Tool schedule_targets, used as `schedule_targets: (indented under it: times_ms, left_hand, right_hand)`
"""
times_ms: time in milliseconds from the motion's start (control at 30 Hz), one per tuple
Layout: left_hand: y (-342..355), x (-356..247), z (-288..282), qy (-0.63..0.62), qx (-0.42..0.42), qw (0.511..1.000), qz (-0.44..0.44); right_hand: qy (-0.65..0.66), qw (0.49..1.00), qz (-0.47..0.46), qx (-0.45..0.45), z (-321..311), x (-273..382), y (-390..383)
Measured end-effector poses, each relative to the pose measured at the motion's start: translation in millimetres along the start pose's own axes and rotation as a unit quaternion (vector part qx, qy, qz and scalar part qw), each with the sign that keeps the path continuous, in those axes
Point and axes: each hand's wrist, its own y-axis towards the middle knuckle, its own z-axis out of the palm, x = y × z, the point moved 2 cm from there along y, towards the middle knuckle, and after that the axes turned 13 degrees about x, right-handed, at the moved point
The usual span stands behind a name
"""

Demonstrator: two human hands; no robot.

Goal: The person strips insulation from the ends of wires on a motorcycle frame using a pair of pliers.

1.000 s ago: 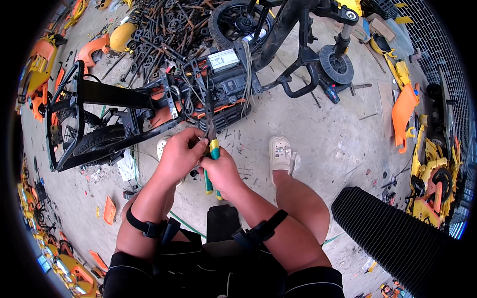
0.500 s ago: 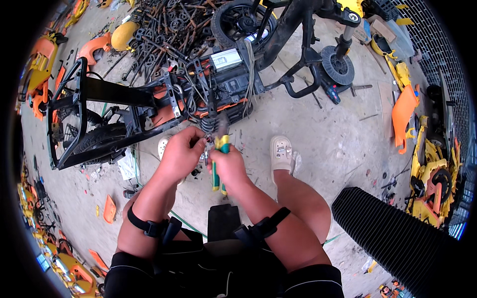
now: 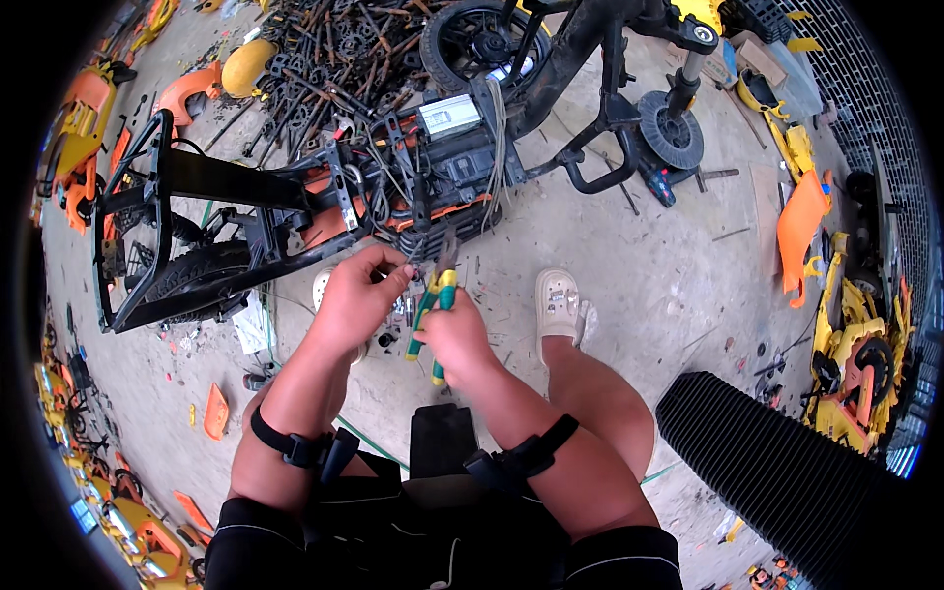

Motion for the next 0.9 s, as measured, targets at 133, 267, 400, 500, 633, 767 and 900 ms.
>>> schedule_targets:
  times_ms: [133, 267, 400, 500, 633, 767, 900]
  left_hand:
    - [1.0, -1.1, 0.5, 0.025, 0.009, 1.0, -0.016]
    - [-0.4, -8.6, 2.9, 0.065, 0.004, 0.998, -0.025]
    - [-1.8, -17.4, 6.3, 0.099, 0.003, 0.995, -0.035]
    - [-0.5, -15.8, 7.3, 0.131, 0.023, 0.991, -0.035]
    - [0.5, -13.3, 9.3, 0.129, 0.023, 0.991, -0.037]
    - [1.0, -14.3, 10.5, 0.123, 0.018, 0.992, -0.038]
    - [2.6, -11.3, 10.5, 0.132, 0.03, 0.99, -0.033]
  right_hand:
    - [-0.027, 0.999, 0.022, 0.037, 2.7, -8.7, 1.0]
    - [-0.035, 0.998, 0.019, 0.05, 4.2, -9.5, -1.0]
    - [-0.037, 0.997, 0.012, 0.062, 4.4, -7.4, -2.1]
    - [-0.049, 0.997, 0.008, 0.067, 2.8, -5.4, -2.2]
    - [-0.067, 0.996, 0.007, 0.062, 1.5, -4.5, -2.8]
    - [-0.087, 0.995, 0.006, 0.056, 0.7, -4.9, -3.1]
    - [-0.089, 0.995, 0.003, 0.046, 5.2, 2.0, -9.0]
